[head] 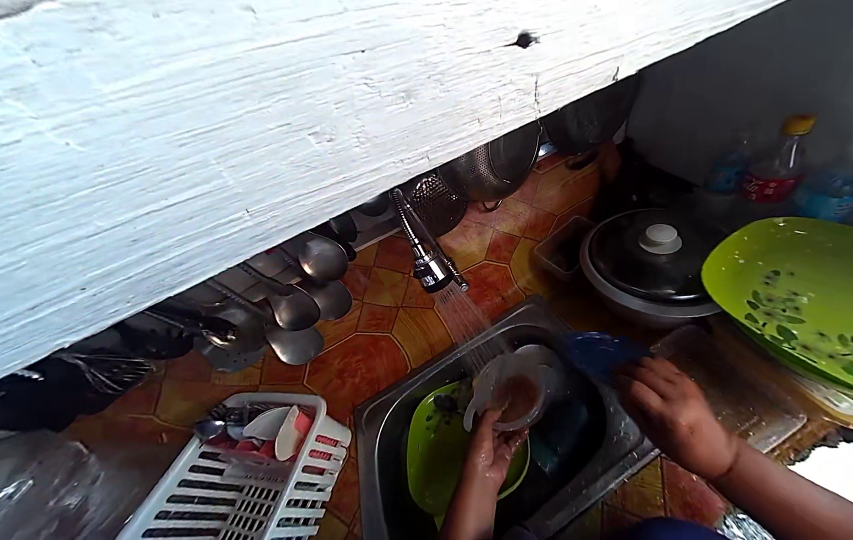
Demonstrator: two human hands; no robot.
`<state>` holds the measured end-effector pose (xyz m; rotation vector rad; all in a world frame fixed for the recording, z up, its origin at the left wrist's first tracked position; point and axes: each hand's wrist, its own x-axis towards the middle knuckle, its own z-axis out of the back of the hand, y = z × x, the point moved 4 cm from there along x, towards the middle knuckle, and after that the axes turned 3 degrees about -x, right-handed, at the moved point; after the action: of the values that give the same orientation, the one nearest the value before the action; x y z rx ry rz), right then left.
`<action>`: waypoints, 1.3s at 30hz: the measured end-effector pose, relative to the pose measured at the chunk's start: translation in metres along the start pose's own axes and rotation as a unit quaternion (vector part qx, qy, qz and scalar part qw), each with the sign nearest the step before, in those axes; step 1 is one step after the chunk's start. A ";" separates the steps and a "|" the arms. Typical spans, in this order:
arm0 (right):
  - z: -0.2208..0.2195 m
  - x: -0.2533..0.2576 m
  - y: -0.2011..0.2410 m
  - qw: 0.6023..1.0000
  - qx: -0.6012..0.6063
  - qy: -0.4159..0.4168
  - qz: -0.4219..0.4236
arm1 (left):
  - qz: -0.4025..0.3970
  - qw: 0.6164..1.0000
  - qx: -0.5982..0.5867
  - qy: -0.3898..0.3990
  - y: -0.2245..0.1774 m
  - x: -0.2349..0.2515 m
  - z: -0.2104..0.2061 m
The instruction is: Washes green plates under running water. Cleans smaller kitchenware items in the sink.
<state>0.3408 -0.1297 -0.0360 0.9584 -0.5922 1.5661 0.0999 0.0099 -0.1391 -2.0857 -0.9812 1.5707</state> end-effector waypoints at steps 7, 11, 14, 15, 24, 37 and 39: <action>0.057 -0.057 -0.027 0.988 -0.123 -0.001 -0.092 | -0.028 0.998 -0.041 0.025 -0.002 0.011 -0.010; 0.053 -0.085 -0.040 0.972 -0.153 0.104 -0.145 | -0.038 0.997 -0.061 0.025 0.000 0.020 -0.016; 0.048 -0.095 -0.048 0.955 -0.088 0.204 -0.197 | -0.054 0.997 -0.045 0.012 -0.001 0.026 -0.017; 0.047 -0.094 -0.048 0.955 -0.084 0.206 -0.196 | -0.055 0.997 -0.043 0.010 -0.001 0.025 -0.018; -0.033 -0.032 0.006 0.973 0.087 0.193 -0.087 | -0.066 0.997 0.034 0.014 -0.011 0.012 -0.015; -0.119 -0.028 0.030 0.870 0.305 0.297 -0.249 | -0.035 0.989 0.094 0.104 -0.005 -0.020 0.004; -0.102 -0.035 0.031 0.891 0.301 0.233 -0.245 | -0.026 0.981 0.129 0.142 -0.008 -0.027 0.006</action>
<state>0.2855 -0.0744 -0.1165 1.0218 0.4834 1.4472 0.0881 -0.0044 -0.1170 -2.0110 -0.6864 1.2535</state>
